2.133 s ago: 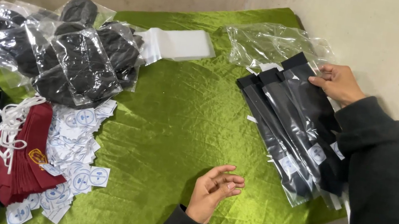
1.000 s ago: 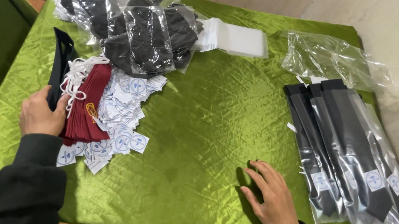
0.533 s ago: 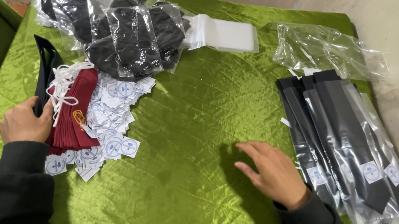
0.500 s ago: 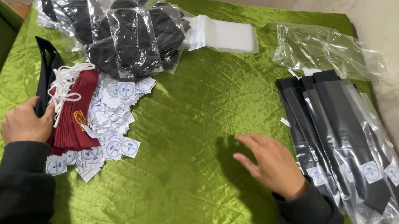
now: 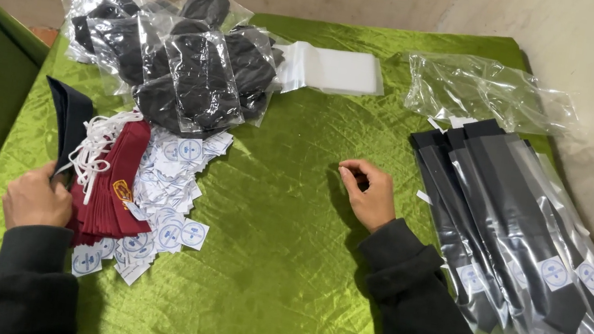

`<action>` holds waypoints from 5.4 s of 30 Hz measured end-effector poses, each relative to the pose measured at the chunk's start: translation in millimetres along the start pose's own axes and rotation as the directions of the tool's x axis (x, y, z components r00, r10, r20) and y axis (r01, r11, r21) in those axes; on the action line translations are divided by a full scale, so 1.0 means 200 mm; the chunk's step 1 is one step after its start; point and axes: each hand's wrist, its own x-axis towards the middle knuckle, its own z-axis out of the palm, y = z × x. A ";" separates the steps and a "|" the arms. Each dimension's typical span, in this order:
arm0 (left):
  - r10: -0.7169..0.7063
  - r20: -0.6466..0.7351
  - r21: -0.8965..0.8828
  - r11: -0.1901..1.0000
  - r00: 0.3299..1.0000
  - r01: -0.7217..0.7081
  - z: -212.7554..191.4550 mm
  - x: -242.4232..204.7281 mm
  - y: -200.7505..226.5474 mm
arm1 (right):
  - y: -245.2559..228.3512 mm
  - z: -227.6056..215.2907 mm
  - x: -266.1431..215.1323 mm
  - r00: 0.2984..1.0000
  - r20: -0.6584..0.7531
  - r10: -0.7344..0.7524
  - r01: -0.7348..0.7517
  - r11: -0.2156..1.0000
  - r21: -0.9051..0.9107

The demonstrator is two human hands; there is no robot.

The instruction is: The person folds a black necktie, places a small circular sticker on the tie, and inserts the tie into a clear plastic bag. The person then seals the bag and places it with other packaged ties.

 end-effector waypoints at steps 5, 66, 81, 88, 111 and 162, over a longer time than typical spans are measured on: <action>0.055 -0.074 -0.007 0.998 0.996 -0.056 -0.02 0.01 -0.21 | 0.01 0.00 0.00 1.000 0.011 0.027 -0.027 1.000 -0.014; 0.519 0.242 -0.540 -0.630 0.820 0.558 0.27 -0.39 1.25 | 0.45 -0.10 0.85 0.734 0.346 -0.585 0.374 -0.076 -0.924; 0.433 0.393 -0.553 -0.594 0.811 0.585 0.10 -0.55 1.43 | -0.27 0.05 -0.41 0.748 0.547 -0.377 0.653 0.266 -0.709; 0.489 0.521 -0.480 -0.510 0.699 0.714 -0.04 -0.56 1.47 | -0.36 0.03 -0.58 0.738 0.632 -0.239 0.626 0.594 -0.506; 0.465 0.663 -0.525 -0.270 0.587 0.807 0.20 -0.53 1.48 | 0.15 -0.22 0.36 0.991 -0.085 0.106 -0.135 0.693 -0.708; 0.622 -0.020 -1.000 -0.008 0.782 -0.020 0.03 -0.76 1.60 | -0.17 -0.02 -0.22 0.991 0.071 -0.116 0.087 0.944 0.317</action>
